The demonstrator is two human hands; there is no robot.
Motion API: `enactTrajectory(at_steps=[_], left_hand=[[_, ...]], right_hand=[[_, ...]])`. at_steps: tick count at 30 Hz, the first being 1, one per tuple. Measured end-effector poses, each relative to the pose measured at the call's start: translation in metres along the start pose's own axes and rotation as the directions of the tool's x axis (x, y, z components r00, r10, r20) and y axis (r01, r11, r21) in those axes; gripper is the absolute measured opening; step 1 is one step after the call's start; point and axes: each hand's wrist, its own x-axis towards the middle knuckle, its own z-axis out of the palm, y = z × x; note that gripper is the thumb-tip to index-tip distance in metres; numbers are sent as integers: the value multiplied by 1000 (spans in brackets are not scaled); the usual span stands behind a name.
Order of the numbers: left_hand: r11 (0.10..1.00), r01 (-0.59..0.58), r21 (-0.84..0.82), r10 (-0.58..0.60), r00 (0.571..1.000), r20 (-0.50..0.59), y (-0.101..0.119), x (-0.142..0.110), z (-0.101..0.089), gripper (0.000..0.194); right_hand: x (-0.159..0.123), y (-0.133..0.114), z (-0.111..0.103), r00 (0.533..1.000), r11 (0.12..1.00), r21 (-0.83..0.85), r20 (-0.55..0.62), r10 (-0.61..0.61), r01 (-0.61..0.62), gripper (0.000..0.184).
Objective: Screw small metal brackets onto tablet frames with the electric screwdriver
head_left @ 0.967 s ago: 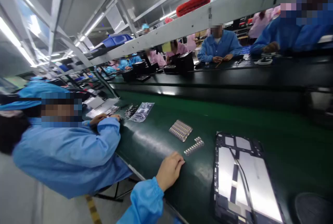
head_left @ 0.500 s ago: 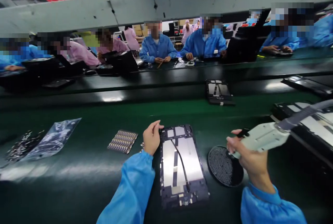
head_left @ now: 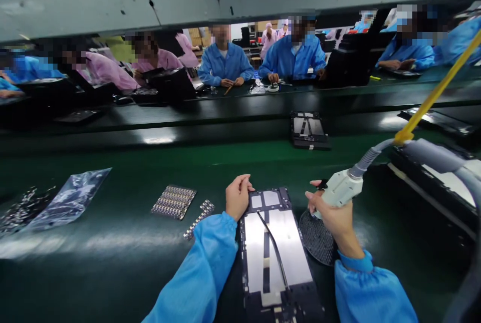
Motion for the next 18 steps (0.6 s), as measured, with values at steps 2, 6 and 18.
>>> enactTrajectory(at_steps=[2, 6, 18], left_hand=[[1000, -19, 5, 19, 1000, 0, 10, 1, -3, 27], [998, -67, 6, 67, 997, -48, 40, 5, -28, 24], [996, 30, 87, -23, 996, -85, 51, -53, -92, 19]], right_hand=[[1, -1, 1, 1000, 1000, -10, -6, 1, -1, 27], [0, -5, 2, 1000, 1000, -23, -13, -8, 8, 27], [-2, -10, 3, 1000, 998, -68, -3, -9, 9, 27]])
